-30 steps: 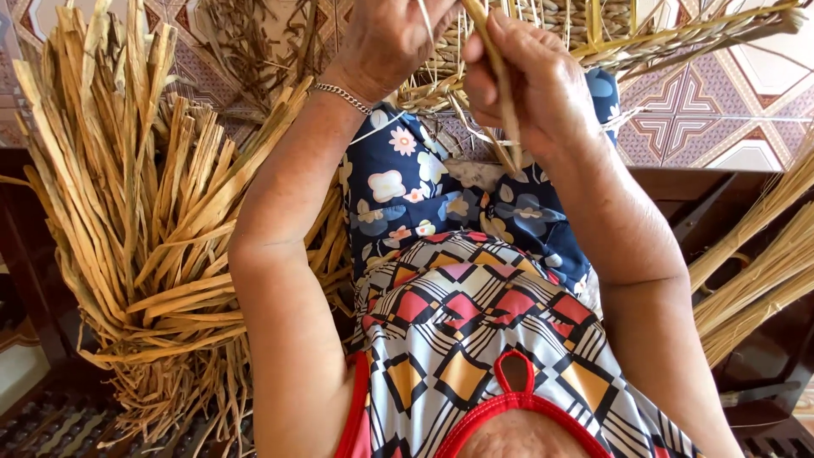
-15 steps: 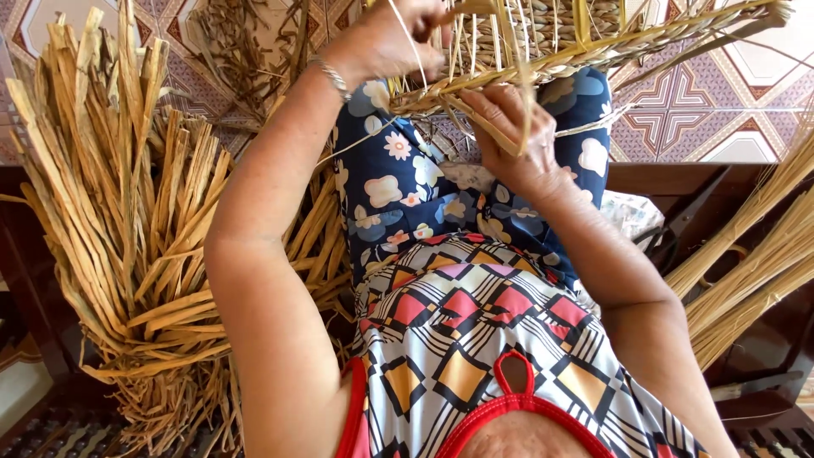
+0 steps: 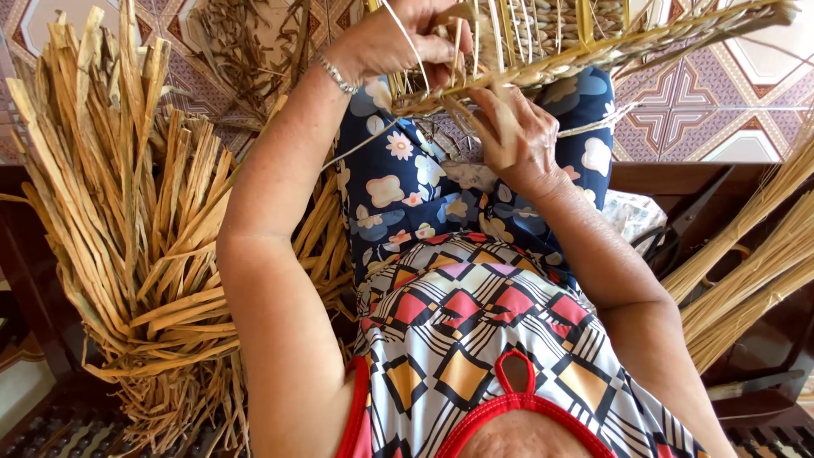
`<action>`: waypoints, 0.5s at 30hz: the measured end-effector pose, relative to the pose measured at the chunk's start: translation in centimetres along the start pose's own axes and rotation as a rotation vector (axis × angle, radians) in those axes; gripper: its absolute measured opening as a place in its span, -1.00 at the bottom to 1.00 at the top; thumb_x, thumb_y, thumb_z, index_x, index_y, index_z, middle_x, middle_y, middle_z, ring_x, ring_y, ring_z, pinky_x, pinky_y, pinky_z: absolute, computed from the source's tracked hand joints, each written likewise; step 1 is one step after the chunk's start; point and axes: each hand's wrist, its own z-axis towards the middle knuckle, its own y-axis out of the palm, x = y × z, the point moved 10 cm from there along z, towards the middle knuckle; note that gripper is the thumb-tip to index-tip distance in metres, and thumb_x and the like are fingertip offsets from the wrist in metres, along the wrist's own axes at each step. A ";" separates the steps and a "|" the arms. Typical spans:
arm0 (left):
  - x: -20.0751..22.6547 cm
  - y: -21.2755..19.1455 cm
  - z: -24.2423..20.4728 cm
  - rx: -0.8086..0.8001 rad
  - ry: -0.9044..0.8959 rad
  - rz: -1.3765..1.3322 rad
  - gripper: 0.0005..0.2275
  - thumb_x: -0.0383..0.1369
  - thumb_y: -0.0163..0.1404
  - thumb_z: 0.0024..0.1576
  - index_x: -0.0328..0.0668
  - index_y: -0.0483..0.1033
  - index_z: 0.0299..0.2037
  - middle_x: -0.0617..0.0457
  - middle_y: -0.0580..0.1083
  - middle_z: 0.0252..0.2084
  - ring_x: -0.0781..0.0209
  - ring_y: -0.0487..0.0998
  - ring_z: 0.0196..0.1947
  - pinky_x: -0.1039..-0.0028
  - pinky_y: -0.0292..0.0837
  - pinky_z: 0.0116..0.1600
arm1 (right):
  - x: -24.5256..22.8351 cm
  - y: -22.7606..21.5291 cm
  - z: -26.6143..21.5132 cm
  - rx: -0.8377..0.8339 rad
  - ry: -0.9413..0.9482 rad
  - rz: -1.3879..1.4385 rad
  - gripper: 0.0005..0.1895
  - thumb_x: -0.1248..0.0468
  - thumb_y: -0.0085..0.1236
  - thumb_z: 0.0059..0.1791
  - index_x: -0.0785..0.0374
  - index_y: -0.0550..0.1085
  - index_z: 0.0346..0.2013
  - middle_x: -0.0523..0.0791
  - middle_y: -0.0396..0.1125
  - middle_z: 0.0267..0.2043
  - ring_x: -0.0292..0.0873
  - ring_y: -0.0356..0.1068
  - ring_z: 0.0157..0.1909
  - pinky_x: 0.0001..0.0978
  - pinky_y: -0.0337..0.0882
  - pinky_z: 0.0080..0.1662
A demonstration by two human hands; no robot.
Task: The person weaves a basket by hand, interlacing dried plant fibers through a wooden frame. They pull individual strips from a bundle, threading and tucking them into the structure to secure the growing pattern.
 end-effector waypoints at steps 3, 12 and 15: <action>-0.3 0.2 0.5 -0.035 -0.108 0.063 -0.91 -0.51 0.09 0.27 -0.29 0.56 -0.06 0.03 0.60 -0.26 0.34 0.67 -0.34 0.60 0.68 -0.18 | -0.1 0.5 -0.7 0.029 -0.064 -0.089 -0.65 0.42 0.23 0.06 0.32 0.44 0.14 0.00 0.41 -0.03 -0.01 0.50 -0.12 -0.23 0.52 -0.15; -2.6 0.6 2.7 -0.210 -0.300 0.131 -0.85 -0.40 0.23 0.13 -0.29 0.57 -0.21 0.00 0.61 -0.36 0.31 0.70 -0.39 0.59 0.71 -0.25 | -0.3 0.9 -0.8 0.017 -0.078 -0.149 -0.59 0.49 0.20 0.04 0.31 0.43 0.19 0.01 0.42 -0.02 -0.03 0.49 -0.13 -0.21 0.53 -0.15; -2.9 1.1 3.1 -0.247 -0.317 0.155 -0.80 -0.37 0.30 0.07 -0.26 0.56 -0.25 0.01 0.60 -0.39 0.32 0.67 -0.44 0.58 0.67 -0.32 | -0.5 0.6 -0.6 0.016 -0.062 -0.134 -0.57 0.50 0.21 0.04 0.30 0.42 0.20 0.01 0.42 0.00 0.00 0.48 -0.11 -0.17 0.52 -0.11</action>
